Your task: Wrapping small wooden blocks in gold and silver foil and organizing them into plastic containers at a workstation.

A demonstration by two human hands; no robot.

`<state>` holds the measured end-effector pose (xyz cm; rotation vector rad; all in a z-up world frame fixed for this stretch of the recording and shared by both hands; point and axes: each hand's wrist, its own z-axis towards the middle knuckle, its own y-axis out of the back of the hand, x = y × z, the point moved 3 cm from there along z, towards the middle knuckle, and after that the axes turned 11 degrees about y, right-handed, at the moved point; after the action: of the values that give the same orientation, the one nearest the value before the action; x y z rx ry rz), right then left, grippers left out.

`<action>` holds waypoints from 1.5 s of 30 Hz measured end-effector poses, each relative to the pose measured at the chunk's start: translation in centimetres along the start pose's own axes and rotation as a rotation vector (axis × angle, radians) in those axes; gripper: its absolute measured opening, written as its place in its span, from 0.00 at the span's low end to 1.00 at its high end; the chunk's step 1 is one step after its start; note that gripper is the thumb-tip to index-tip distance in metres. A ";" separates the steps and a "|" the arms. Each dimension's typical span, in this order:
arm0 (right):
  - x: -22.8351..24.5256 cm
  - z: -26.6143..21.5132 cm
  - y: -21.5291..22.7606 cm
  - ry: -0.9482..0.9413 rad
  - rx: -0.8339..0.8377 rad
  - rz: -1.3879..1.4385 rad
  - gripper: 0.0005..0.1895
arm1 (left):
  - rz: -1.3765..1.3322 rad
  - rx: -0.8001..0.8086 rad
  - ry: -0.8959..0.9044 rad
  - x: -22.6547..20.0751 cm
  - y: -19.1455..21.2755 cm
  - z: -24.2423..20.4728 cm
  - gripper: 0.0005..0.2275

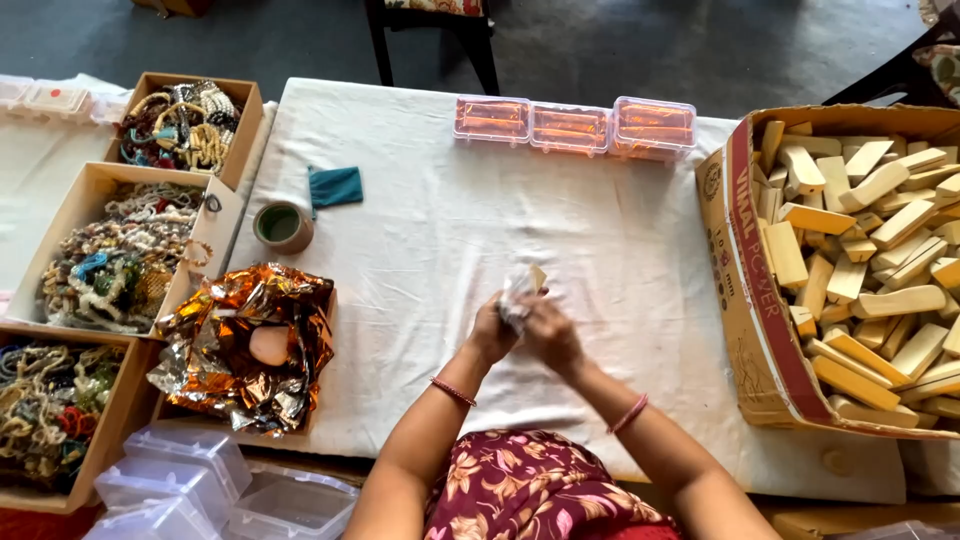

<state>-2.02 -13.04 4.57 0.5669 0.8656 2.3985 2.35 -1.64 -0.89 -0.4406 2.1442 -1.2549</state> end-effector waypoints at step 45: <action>19.6 24.0 -23.8 0.735 0.326 0.560 0.22 | 1.620 -2.014 -0.525 -14.1 15.6 -27.4 0.20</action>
<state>3.54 25.33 9.45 -0.0037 1.5951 3.0582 -4.49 32.19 0.35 0.3144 1.5052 1.7618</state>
